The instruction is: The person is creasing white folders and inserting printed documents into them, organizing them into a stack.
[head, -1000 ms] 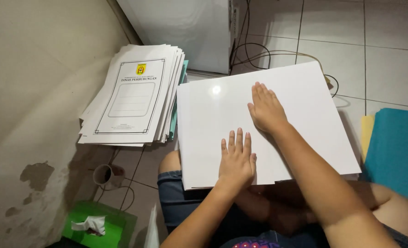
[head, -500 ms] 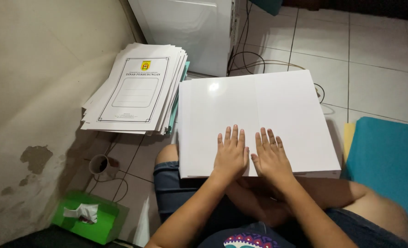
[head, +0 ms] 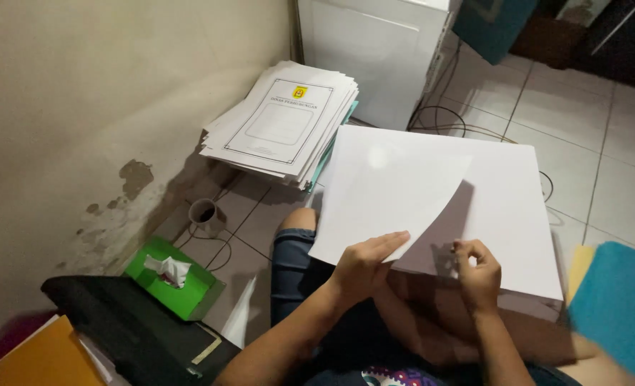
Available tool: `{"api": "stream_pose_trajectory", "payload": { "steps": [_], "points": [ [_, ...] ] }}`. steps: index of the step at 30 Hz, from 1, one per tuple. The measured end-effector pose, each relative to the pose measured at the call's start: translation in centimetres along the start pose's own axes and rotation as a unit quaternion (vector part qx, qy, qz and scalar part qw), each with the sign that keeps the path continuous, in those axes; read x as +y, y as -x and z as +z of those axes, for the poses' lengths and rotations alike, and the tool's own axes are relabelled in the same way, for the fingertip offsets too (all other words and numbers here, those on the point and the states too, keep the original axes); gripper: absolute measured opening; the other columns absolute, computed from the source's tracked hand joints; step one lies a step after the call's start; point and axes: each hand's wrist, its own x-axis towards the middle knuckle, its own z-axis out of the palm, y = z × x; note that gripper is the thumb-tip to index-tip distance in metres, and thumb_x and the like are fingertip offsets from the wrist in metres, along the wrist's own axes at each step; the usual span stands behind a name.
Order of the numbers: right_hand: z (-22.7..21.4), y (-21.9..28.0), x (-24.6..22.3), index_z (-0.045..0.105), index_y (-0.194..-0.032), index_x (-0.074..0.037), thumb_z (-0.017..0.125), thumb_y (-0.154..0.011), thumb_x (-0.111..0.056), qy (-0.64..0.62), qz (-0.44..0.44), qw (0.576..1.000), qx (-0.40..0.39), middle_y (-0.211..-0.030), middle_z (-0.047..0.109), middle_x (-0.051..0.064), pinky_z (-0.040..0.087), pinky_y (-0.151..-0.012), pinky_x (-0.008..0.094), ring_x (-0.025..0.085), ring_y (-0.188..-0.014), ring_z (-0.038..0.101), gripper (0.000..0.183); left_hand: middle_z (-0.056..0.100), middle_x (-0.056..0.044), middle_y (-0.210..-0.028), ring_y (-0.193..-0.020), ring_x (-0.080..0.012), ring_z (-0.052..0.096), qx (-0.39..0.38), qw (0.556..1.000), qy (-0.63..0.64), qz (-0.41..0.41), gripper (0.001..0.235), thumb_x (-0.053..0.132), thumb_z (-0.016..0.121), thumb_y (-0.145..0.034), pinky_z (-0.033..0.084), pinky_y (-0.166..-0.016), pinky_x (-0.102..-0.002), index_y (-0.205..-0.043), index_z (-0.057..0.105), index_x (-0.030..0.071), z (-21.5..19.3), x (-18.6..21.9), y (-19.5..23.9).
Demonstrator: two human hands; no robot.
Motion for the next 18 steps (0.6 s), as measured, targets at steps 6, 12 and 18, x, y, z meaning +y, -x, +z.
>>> {"api": "stream_pose_trajectory", "payload": {
  "steps": [6, 12, 18],
  "points": [
    [7.5, 1.9, -7.8, 0.039, -0.138, -0.009, 0.045, -0.099, -0.036, -0.084, 0.13, 0.966, -0.206, -0.123, 0.039, 0.006, 0.045, -0.109, 0.038, 0.016, -0.118, 0.052, 0.048, 0.073, -0.014, -0.093, -0.082, -0.0255, 0.071, 0.402, 0.8, 0.302, -0.326, 0.032, 0.028, 0.058, -0.102, 0.056, -0.065, -0.032, -0.11, 0.068, -0.002, -6.0, -2.3, -2.4],
    [17.7, -4.2, -12.1, 0.046, -0.132, -0.006, 0.053, -0.102, -0.01, -0.242, -0.046, 0.921, -0.303, -0.079, 0.056, 0.003, 0.035, -0.045, 0.017, 0.005, -0.054, 0.043, 0.031, 0.047, -0.028, -0.144, -0.139, -0.039, 0.045, 0.411, 0.747, 0.205, -0.48, 0.075, 0.054, 0.063, -0.098, 0.029, -0.118, -0.05, -0.145, 0.043, -0.001, -11.8, -14.0, -4.9],
    [31.2, -10.4, -10.9, 0.051, -0.123, 0.006, 0.056, -0.096, 0.003, -0.208, -0.068, 0.932, -0.29, -0.066, 0.051, 0.007, 0.034, -0.038, 0.024, 0.013, -0.047, 0.045, 0.028, 0.012, -0.037, -0.161, -0.149, -0.061, 0.013, 0.384, 0.815, -0.121, -0.417, 0.082, 0.02, 0.069, -0.093, 0.018, -0.115, -0.077, -0.161, 0.023, 0.013, -12.1, -29.9, -3.6]
  ]
}}
